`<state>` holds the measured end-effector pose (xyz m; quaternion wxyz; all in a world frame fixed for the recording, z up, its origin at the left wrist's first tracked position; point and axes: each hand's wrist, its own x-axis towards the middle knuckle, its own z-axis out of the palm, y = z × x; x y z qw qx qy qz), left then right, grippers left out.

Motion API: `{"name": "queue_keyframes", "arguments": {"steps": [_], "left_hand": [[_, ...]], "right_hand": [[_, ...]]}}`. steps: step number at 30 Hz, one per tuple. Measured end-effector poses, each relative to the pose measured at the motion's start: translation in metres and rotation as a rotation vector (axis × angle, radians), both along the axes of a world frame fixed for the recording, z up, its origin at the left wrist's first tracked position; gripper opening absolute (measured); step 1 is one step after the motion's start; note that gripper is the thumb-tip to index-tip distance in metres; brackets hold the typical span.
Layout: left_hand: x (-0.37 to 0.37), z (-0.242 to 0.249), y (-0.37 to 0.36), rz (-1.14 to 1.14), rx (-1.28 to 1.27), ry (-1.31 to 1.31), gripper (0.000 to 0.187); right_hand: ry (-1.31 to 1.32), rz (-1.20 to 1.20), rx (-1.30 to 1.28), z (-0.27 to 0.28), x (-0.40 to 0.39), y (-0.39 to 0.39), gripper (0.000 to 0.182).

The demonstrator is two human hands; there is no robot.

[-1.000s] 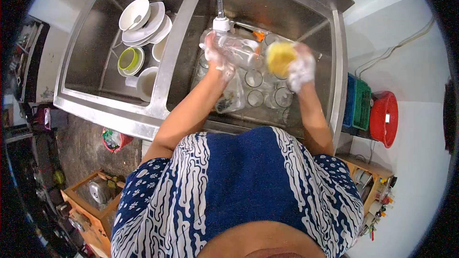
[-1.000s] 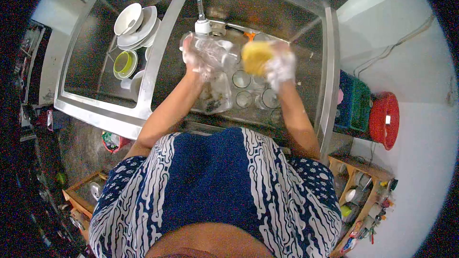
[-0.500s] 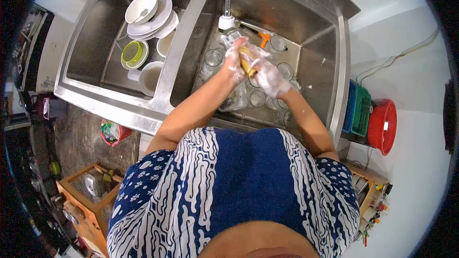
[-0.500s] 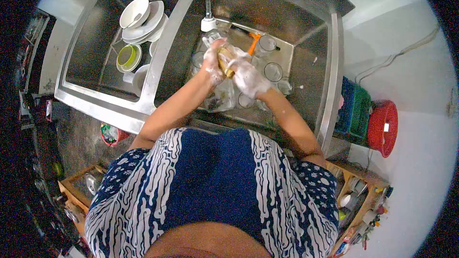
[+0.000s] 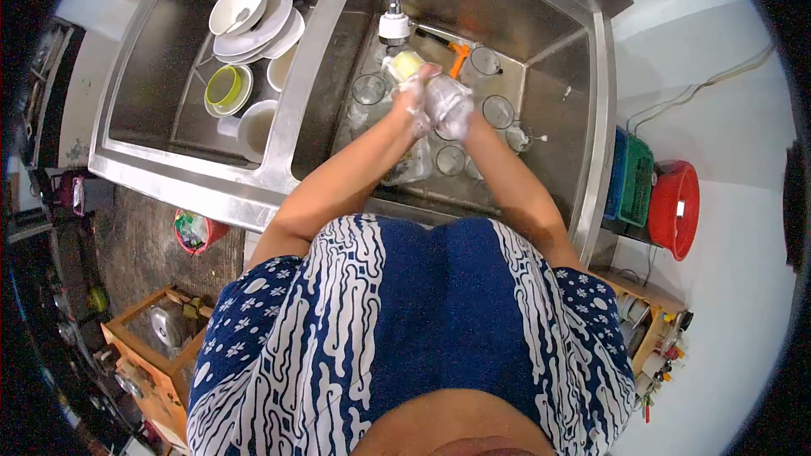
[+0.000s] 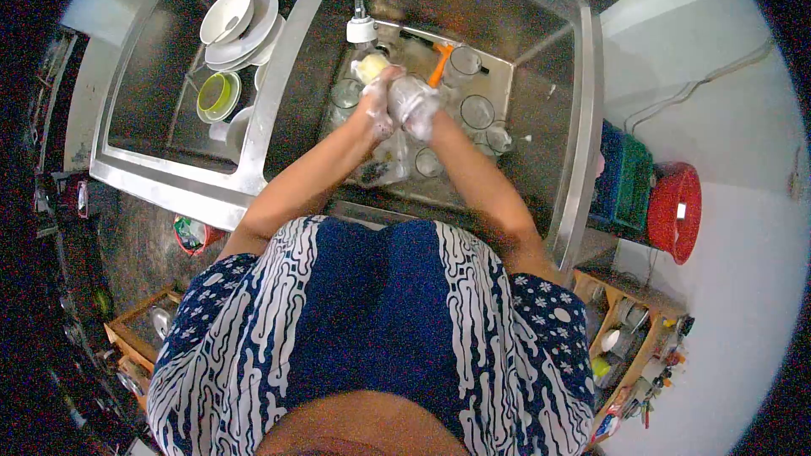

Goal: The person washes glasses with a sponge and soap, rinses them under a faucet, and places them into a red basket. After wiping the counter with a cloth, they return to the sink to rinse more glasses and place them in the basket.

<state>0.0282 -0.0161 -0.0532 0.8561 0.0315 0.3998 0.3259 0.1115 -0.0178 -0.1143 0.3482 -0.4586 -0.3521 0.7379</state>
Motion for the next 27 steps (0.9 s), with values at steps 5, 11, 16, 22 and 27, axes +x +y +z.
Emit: {"name": "queue_keyframes", "arguments": {"steps": [5,11,16,22,27], "left_hand": [[0.008,-0.022,-0.004,-0.037,-0.058,0.063,0.024],[0.012,-0.035,-0.005,0.016,-0.003,0.112,0.025],[0.001,0.001,-0.011,-0.074,-0.123,-0.054,0.026],[0.008,-0.029,-0.002,0.008,0.103,-0.016,0.031],[0.003,-0.018,0.001,-0.083,0.046,-0.095,0.039]], "right_hand": [[-0.04,-0.202,0.004,-0.027,0.005,-0.012,0.023],[-0.364,0.082,0.322,-0.029,0.01,-0.011,0.021],[-0.287,0.032,-0.2,0.031,0.001,-0.024,0.022],[0.627,-0.637,-0.079,0.042,0.006,-0.062,0.031],[0.66,-0.521,-0.029,0.089,0.045,-0.105,0.038]]}}
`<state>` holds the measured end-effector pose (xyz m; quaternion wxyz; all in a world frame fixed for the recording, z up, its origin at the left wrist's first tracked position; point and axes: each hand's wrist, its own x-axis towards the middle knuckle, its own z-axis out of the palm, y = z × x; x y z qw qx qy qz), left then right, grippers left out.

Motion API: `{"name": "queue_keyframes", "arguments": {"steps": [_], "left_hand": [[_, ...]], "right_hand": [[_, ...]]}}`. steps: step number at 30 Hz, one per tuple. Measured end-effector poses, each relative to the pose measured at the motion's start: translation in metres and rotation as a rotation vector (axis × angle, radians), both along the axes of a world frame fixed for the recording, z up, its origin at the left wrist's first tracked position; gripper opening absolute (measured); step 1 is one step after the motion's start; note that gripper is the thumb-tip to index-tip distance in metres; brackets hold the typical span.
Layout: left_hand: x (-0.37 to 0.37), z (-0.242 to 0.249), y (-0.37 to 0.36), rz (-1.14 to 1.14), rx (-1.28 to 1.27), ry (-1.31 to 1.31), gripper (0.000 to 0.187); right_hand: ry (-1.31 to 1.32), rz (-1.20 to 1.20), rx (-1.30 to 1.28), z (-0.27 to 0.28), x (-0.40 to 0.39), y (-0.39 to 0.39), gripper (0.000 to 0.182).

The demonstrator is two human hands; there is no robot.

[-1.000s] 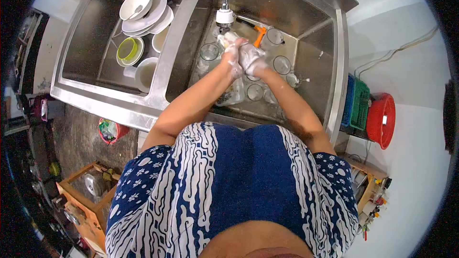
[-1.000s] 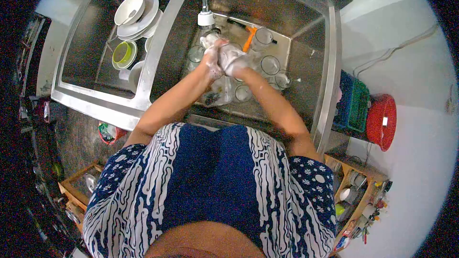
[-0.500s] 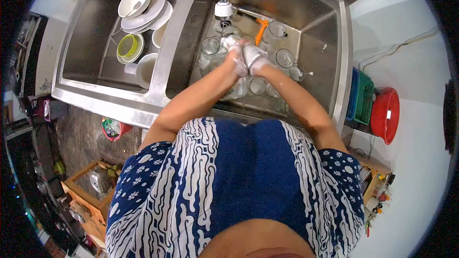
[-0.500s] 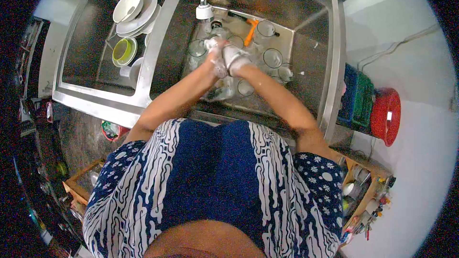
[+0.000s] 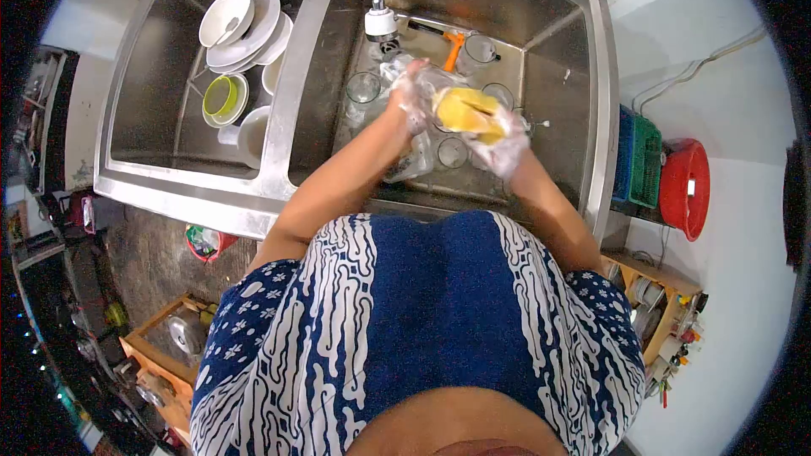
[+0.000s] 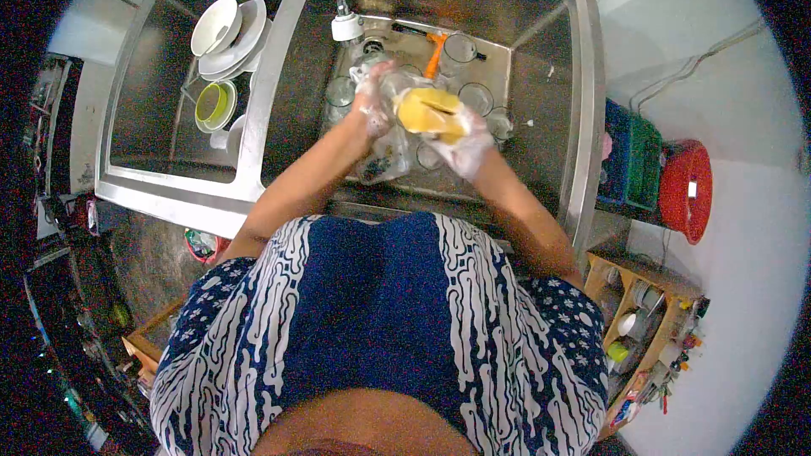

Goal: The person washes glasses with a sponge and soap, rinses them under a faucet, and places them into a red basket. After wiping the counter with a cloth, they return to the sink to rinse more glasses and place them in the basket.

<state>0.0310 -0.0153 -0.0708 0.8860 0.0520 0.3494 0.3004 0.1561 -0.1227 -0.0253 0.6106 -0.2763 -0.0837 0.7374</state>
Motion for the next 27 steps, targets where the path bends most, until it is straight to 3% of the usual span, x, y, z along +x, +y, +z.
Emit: {"name": "queue_keyframes", "arguments": {"steps": [1,3,4,5,7,8,9,12,13,14,15,17,18,19,21,22,23,25,26,27], "left_hand": [[-0.005,-0.002,0.004,-0.035,-0.036,-0.078,0.042],[-0.008,0.004,0.005,-0.064,-0.071,-0.161,0.045],[-0.007,0.011,0.004,-0.135,-0.12,-0.181,0.047],[-0.006,0.017,0.002,-0.213,-0.17,-0.197,0.049],[-0.002,0.025,0.0,-0.254,-0.146,-0.231,0.051],[-0.005,0.038,-0.004,-0.303,-0.111,-0.179,0.05],[-0.007,0.045,-0.008,-0.348,-0.079,-0.129,0.049],[0.0,0.026,-0.011,-0.329,0.128,-0.147,0.046],[0.002,0.024,-0.011,-0.293,0.24,-0.116,0.046],[0.003,0.019,-0.008,-0.266,0.294,-0.245,0.052],[0.001,0.022,-0.01,-0.25,0.294,-0.242,0.052],[-0.006,0.033,-0.016,-0.253,0.826,0.172,0.073],[-0.009,0.053,-0.017,-0.31,0.932,0.27,0.089],[-0.006,0.038,-0.013,-0.301,0.926,0.274,0.089],[0.003,-0.017,0.005,-0.247,1.6,0.482,0.087],[0.016,-0.028,0.002,0.078,1.561,0.442,0.073],[0.011,-0.024,0.005,0.083,1.554,0.451,0.073],[-0.001,-0.01,0.012,-0.134,1.322,0.342,0.05],[-0.001,-0.011,0.012,0.044,1.26,0.344,0.029],[-0.003,-0.011,0.013,0.047,1.257,0.348,0.029]], "right_hand": [[0.121,0.124,0.259,0.006,0.006,-0.003,0.04],[-0.513,-0.025,0.371,0.057,0.005,0.005,0.042],[-0.347,-0.207,0.345,0.048,0.018,0.014,0.039],[-0.807,-0.209,0.437,0.049,0.026,0.024,0.038],[-1.018,-0.072,0.74,0.02,0.035,0.041,0.041],[-1.344,0.091,0.46,0.043,0.014,0.03,0.047],[-1.64,0.105,0.559,0.045,0.009,0.031,0.053],[-1.498,-0.033,0.474,0.023,-0.004,0.036,0.053],[-1.269,-0.21,0.338,0.011,0.001,0.041,0.052],[-1.031,-0.366,0.203,0.0,0.005,0.045,0.052],[-1.028,-0.35,0.209,-0.011,0.012,0.045,0.052],[-1.644,-0.478,0.229,-0.017,0.015,0.046,0.047],[-1.758,-0.51,0.238,-0.007,0.01,0.04,0.043],[-1.756,-0.499,0.243,-0.002,0.01,0.037,0.043],[-1.861,-0.415,0.128,0.003,0.008,0.033,0.039],[-1.918,-0.432,0.277,0.024,0.001,0.03,0.041],[-1.915,-0.42,0.282,0.035,-0.008,0.03,0.041],[-2.368,-0.449,0.492,0.052,-0.03,0.036,0.045],[-2.535,-0.396,0.735,0.062,-0.04,0.04,0.053],[-2.531,-0.392,0.74,0.069,-0.046,0.044,0.053]]}}
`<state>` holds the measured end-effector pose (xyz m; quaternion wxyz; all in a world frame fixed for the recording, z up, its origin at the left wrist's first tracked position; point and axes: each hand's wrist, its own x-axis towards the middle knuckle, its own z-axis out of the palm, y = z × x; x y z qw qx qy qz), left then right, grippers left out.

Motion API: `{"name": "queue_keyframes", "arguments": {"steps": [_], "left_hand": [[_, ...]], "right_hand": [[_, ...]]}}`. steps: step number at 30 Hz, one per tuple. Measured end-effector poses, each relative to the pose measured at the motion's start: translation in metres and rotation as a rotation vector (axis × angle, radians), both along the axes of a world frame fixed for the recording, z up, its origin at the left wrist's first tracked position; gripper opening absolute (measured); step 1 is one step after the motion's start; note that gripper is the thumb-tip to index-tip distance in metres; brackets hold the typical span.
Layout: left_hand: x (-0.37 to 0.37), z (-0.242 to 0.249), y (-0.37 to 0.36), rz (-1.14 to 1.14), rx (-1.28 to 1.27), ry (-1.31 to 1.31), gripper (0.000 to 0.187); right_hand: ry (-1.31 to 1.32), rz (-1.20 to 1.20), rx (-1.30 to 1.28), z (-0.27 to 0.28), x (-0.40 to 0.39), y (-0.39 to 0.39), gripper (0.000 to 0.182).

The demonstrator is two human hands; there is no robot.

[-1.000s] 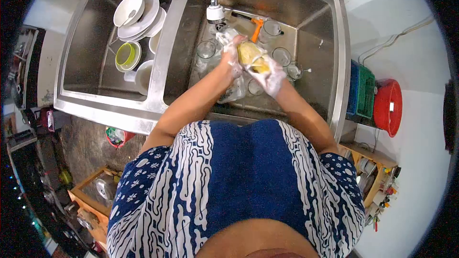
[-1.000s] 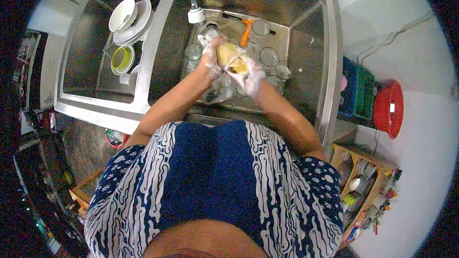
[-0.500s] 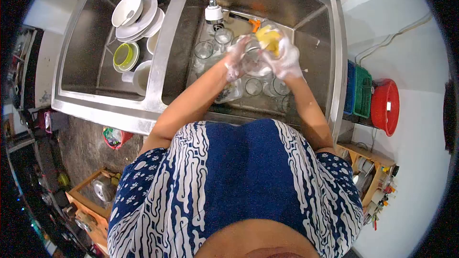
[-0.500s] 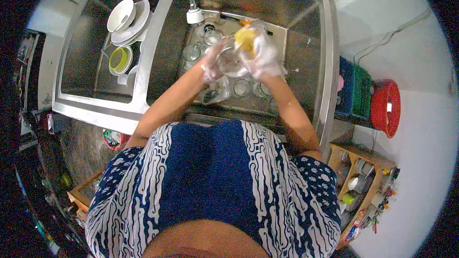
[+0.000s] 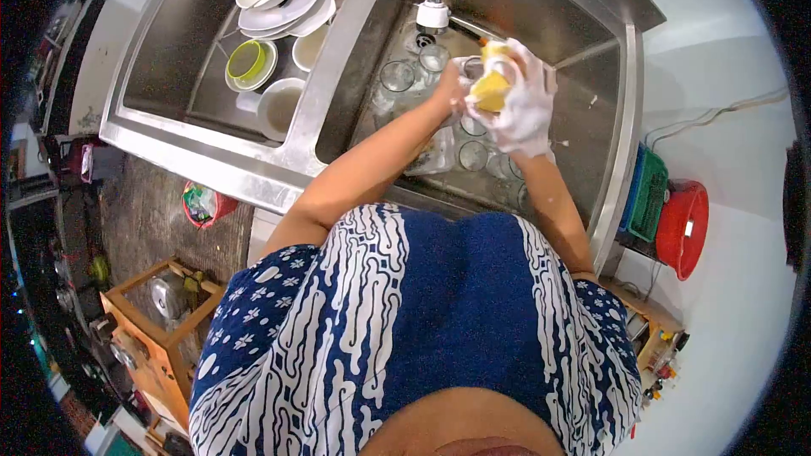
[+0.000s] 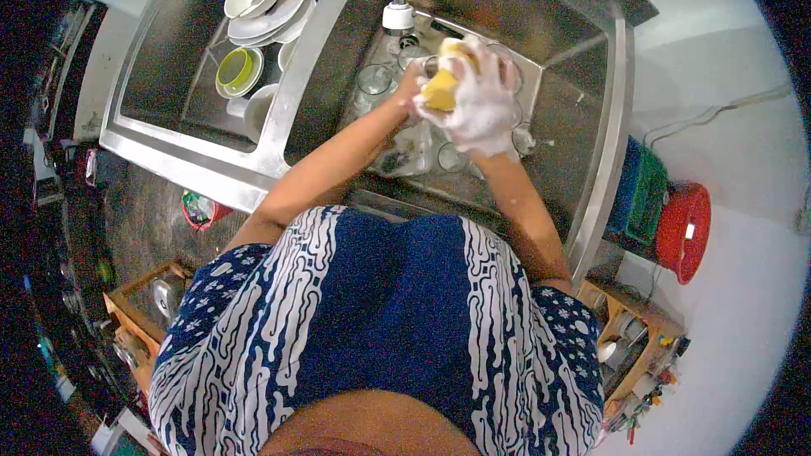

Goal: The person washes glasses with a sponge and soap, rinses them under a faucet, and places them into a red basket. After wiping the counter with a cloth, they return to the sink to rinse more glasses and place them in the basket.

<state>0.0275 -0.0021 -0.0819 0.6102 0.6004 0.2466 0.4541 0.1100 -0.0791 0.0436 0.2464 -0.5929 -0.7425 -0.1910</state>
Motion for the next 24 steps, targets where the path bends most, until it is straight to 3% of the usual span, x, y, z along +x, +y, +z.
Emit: {"name": "queue_keyframes", "arguments": {"steps": [2,3,4,6,10,12,13,14,15,16,17,18,21,23,24], "left_hand": [[-0.002,0.001,0.003,-0.075,-0.202,-0.022,0.026],[-0.004,0.002,0.003,-0.076,-0.201,-0.018,0.026],[-0.005,0.003,0.0,0.016,-0.045,0.087,0.024],[-0.002,0.008,-0.007,0.195,0.275,0.285,0.02],[-0.008,0.028,-0.007,0.156,0.331,0.174,0.025],[-0.003,0.021,-0.006,0.14,0.305,0.173,0.023],[0.0,0.016,-0.005,0.037,0.23,0.048,0.027],[0.002,0.012,-0.004,-0.068,0.156,-0.073,0.031],[0.0,0.011,-0.015,-0.091,-0.106,-0.076,0.033],[-0.001,0.015,-0.019,-0.094,-0.106,-0.075,0.033],[-0.002,0.021,-0.022,-0.232,-0.536,-0.294,0.031],[-0.002,0.024,-0.024,-0.367,-0.966,-0.51,0.03],[0.002,0.023,-0.023,-0.377,-0.867,-0.447,0.027],[0.001,0.019,-0.018,-0.351,-0.821,-0.398,0.027],[0.001,0.01,-0.014,-0.458,-0.755,-0.386,0.027]], "right_hand": [[0.067,0.108,-0.111,0.007,-0.006,0.009,0.048],[0.221,0.129,-0.179,0.003,-0.002,0.016,0.038],[0.224,0.125,-0.179,-0.002,0.005,0.024,0.038],[0.514,0.041,-0.169,-0.017,0.027,0.041,0.028],[0.496,0.04,0.022,-0.078,0.122,0.06,0.02],[0.9,-0.192,-0.232,-0.124,0.18,0.067,0.014],[0.894,-0.191,-0.228,-0.109,0.168,0.061,0.014],[1.229,-0.156,-0.183,-0.075,0.134,0.045,0.015],[1.564,-0.114,-0.131,-0.043,0.098,0.029,0.017],[1.9,-0.069,-0.072,-0.029,0.08,0.022,0.02],[1.796,-0.124,-0.09,-0.039,0.081,0.025,0.028],[1.524,0.231,0.192,-0.059,0.075,0.032,0.027],[1.749,0.124,-0.008,-0.066,0.066,0.01,0.036],[2.279,0.234,-0.063,-0.051,0.055,0.007,0.03],[2.284,0.239,-0.067,-0.058,0.055,0.009,0.03]]}}
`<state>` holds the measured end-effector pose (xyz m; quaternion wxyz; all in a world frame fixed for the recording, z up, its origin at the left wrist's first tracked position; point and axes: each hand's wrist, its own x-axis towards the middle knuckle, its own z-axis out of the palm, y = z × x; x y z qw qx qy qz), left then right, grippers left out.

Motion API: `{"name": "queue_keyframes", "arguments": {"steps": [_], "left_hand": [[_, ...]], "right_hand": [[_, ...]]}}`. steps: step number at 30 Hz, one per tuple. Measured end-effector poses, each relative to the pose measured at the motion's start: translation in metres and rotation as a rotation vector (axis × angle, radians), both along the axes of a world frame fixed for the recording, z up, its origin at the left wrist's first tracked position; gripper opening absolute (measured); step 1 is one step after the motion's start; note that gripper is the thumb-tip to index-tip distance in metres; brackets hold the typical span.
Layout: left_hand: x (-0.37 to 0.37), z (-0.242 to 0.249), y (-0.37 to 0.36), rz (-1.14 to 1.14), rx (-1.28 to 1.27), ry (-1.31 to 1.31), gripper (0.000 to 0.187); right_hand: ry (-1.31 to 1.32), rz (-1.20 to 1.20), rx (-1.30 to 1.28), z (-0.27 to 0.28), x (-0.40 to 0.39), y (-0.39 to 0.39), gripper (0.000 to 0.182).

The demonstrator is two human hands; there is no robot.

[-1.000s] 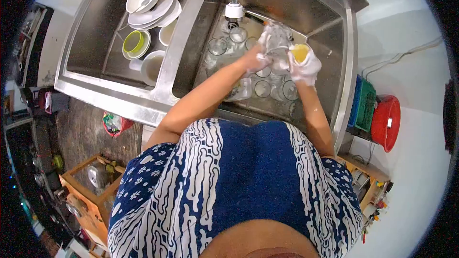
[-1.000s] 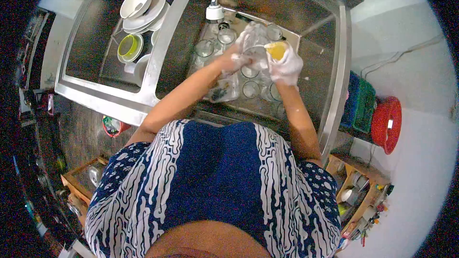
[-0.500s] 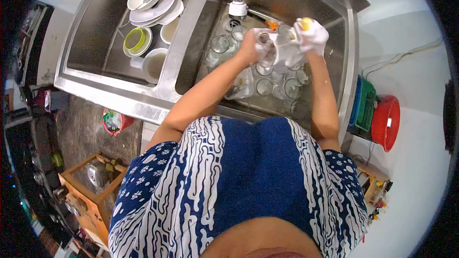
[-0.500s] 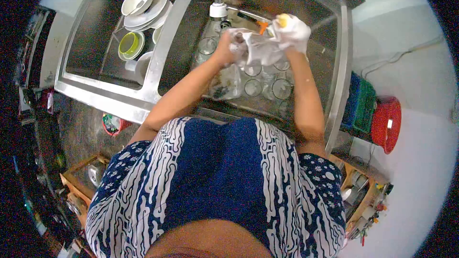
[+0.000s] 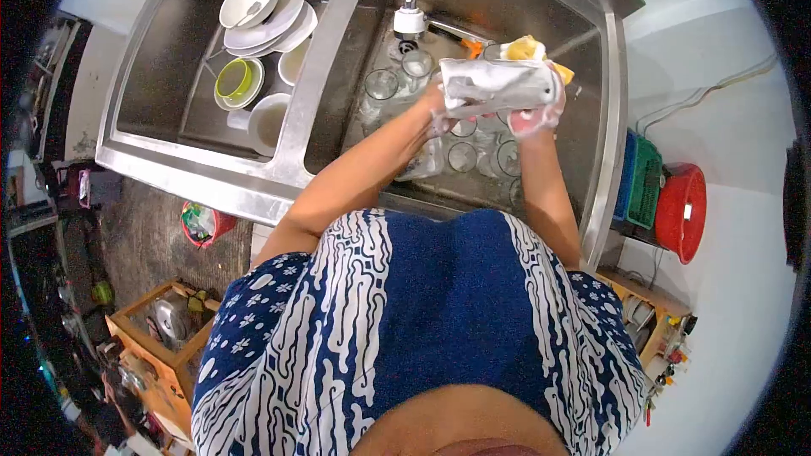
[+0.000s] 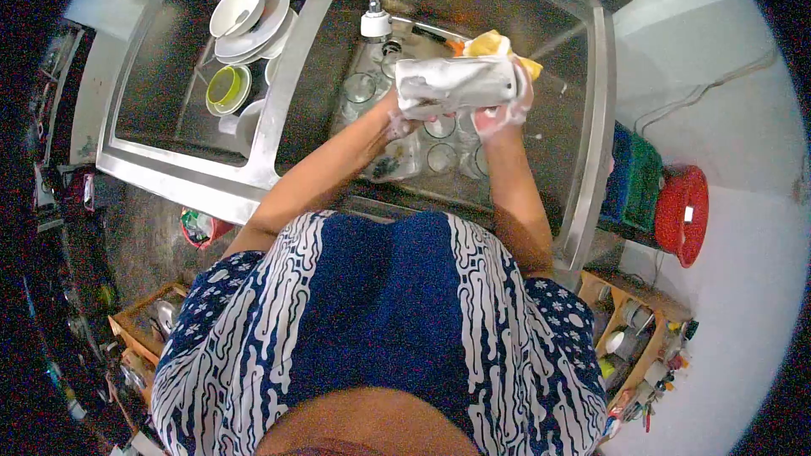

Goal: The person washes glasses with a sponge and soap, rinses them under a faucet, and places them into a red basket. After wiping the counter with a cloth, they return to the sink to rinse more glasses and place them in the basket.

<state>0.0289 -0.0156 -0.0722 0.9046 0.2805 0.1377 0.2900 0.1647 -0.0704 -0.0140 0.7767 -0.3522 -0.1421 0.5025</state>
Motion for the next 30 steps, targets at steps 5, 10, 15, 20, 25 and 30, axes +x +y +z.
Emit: {"name": "queue_keyframes", "arguments": {"steps": [5,10,15,20,25,30], "left_hand": [[0.016,-0.024,0.01,0.057,0.207,-0.066,0.027],[0.031,-0.038,0.017,0.455,0.113,-0.216,0.027],[0.003,0.018,0.003,0.758,0.346,0.105,0.023],[-0.018,0.028,0.008,0.875,1.364,0.751,0.022],[-0.02,0.031,0.015,0.712,1.373,0.832,0.026],[-0.032,0.036,0.022,0.365,1.343,1.266,0.016]], "right_hand": [[0.248,0.338,0.195,-0.021,-0.019,0.004,0.045],[0.119,0.434,0.044,-0.058,-0.04,0.011,0.043],[0.319,0.271,-0.282,-0.023,-0.065,0.005,0.029],[0.304,0.227,-0.448,0.017,-0.066,-0.008,0.029],[0.124,0.229,-0.458,0.006,-0.038,-0.002,0.037],[2.919,-0.284,0.199,-0.049,-0.034,-0.023,0.038]]}}
